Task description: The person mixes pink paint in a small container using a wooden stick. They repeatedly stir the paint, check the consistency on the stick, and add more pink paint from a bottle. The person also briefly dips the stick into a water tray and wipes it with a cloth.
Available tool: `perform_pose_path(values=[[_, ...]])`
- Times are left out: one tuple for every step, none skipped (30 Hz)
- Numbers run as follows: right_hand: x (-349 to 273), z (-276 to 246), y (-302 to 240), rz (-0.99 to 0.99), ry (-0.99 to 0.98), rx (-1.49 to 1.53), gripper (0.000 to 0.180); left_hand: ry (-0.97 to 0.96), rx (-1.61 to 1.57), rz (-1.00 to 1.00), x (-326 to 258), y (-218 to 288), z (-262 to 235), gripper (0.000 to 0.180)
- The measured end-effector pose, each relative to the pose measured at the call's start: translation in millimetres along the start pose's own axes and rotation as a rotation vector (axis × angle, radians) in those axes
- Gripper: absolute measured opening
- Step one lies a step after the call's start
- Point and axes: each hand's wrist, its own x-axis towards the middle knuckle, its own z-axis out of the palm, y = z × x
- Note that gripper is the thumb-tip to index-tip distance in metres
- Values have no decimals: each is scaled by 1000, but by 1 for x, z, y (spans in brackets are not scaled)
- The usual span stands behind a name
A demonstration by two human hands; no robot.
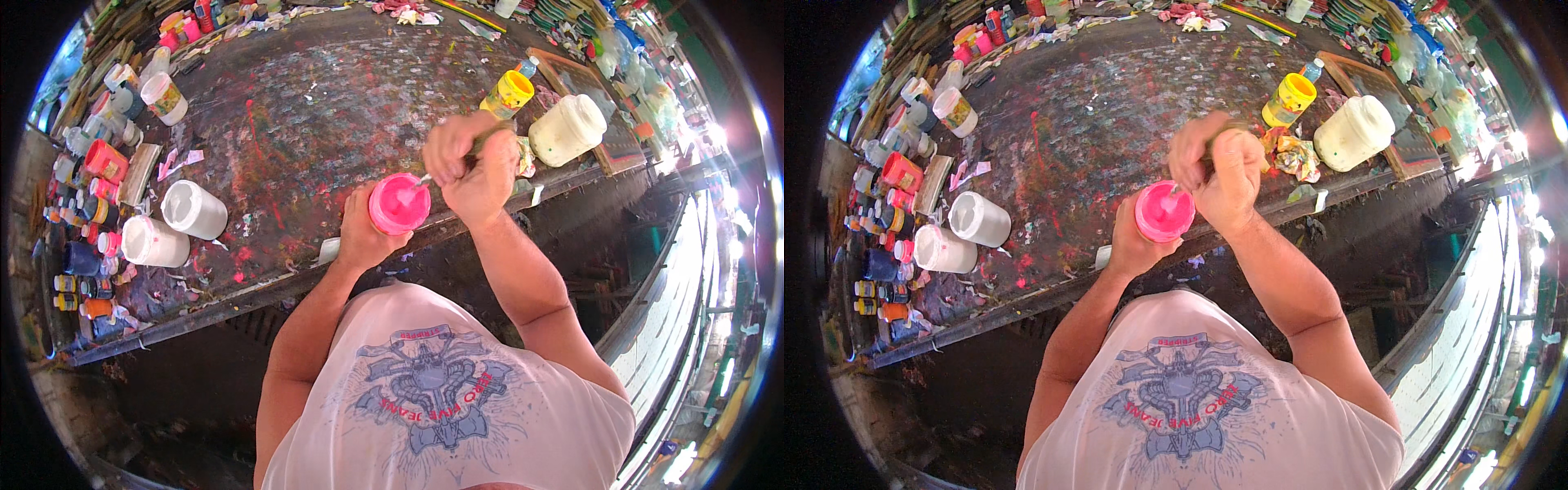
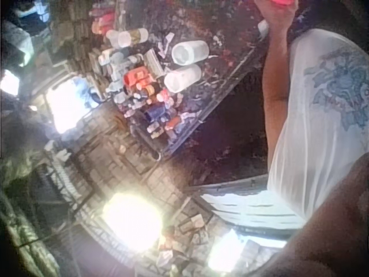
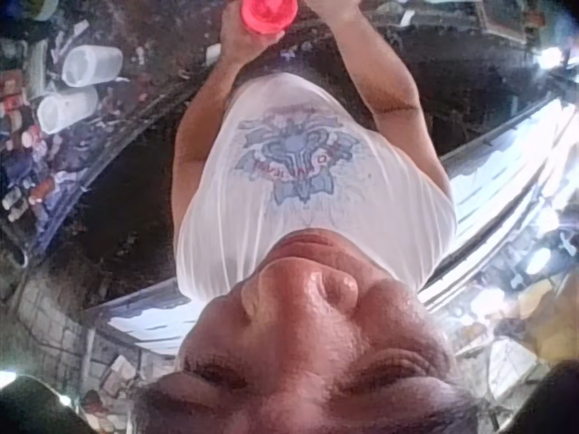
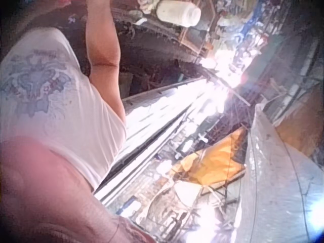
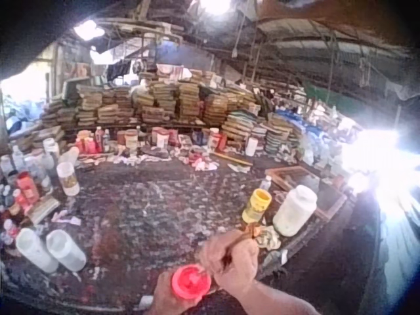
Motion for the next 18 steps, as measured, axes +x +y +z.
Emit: perform_pose_path(values=[[0,1,1,-68,71,-59,56,-7,6,-11,1,-1,0,94],[-2,1,5,-47,153,-110,57,-12,1,-8,1,-1,1,97],[-6,-1,11,-29,238,-163,57,-20,-4,-3,1,-1,1,100],[-11,-3,17,-12,319,-216,58,-25,-10,5,2,-1,2,103],[-19,-5,22,30,332,-260,59,-27,-15,-6,2,-1,2,102],[-16,-2,19,45,362,-174,59,-26,-20,-17,1,-2,2,102],[-12,5,12,68,396,-86,58,-30,-25,-36,-3,-2,3,101],[-6,12,2,90,431,2,58,-27,-26,-34,-4,-4,3,100],[5,15,-11,60,534,85,55,-27,-24,-34,-6,-5,2,100],[14,11,-23,1,508,71,51,-23,-22,-25,-2,-7,2,99],[17,8,-31,-45,481,79,52,-20,-16,-17,-1,-7,3,98],[19,6,-36,-99,458,89,52,-22,-8,-3,-1,-5,2,98],[14,0,-30,-118,453,-59,53,-30,-7,20,1,-3,4,97],[2,-8,-15,-135,449,-207,53,-35,-25,9,3,-3,5,95],[-7,-10,0,-148,440,-353,55,-33,-40,-4,2,-5,7,93],[-19,2,11,-9,427,-435,53,-31,-53,-21,2,-7,8,91],[-25,7,17,48,415,-324,54,-64,-91,-56,4,-5,6,91],[-28,9,20,110,399,-210,54,-50,-98,-30,7,-6,7,91]])
